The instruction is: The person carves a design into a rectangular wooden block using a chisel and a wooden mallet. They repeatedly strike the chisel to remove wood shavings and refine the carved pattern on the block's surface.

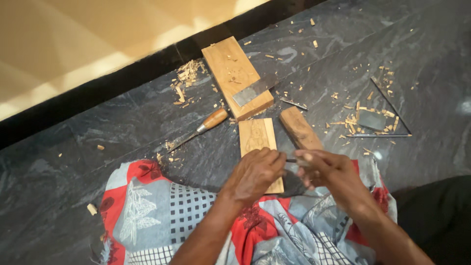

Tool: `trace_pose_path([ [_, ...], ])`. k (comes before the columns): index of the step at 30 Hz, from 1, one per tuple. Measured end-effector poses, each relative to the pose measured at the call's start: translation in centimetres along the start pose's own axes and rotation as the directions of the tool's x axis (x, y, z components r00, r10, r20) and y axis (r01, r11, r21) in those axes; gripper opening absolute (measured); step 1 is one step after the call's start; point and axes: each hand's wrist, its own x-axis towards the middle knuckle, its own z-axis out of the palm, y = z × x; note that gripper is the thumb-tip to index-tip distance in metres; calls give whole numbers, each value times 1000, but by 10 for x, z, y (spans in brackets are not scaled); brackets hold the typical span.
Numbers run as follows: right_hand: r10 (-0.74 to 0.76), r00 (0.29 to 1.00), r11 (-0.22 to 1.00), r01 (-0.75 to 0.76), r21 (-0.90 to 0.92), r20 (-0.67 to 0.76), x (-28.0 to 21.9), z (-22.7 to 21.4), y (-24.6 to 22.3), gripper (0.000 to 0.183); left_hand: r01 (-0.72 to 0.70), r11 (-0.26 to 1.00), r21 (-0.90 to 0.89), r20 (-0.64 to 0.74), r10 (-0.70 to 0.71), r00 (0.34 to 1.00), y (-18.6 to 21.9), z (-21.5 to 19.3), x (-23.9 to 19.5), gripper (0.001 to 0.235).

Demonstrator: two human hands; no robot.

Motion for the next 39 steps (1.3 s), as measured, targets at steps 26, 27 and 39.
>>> trace_pose_path([
  [26,-66,978,872,154,465,-199,37,-61,22,18,788,602,129,-22,-793,609,-51,30,12,109],
  [27,-76,977,880,160,447,-199,36,-59,25,18,855,508,109,-7,-859,511,-49,31,10,115],
  [39,-79,979,947,133,293,-189,45,-7,64,16,872,470,137,137,-881,454,-35,21,-15,126],
])
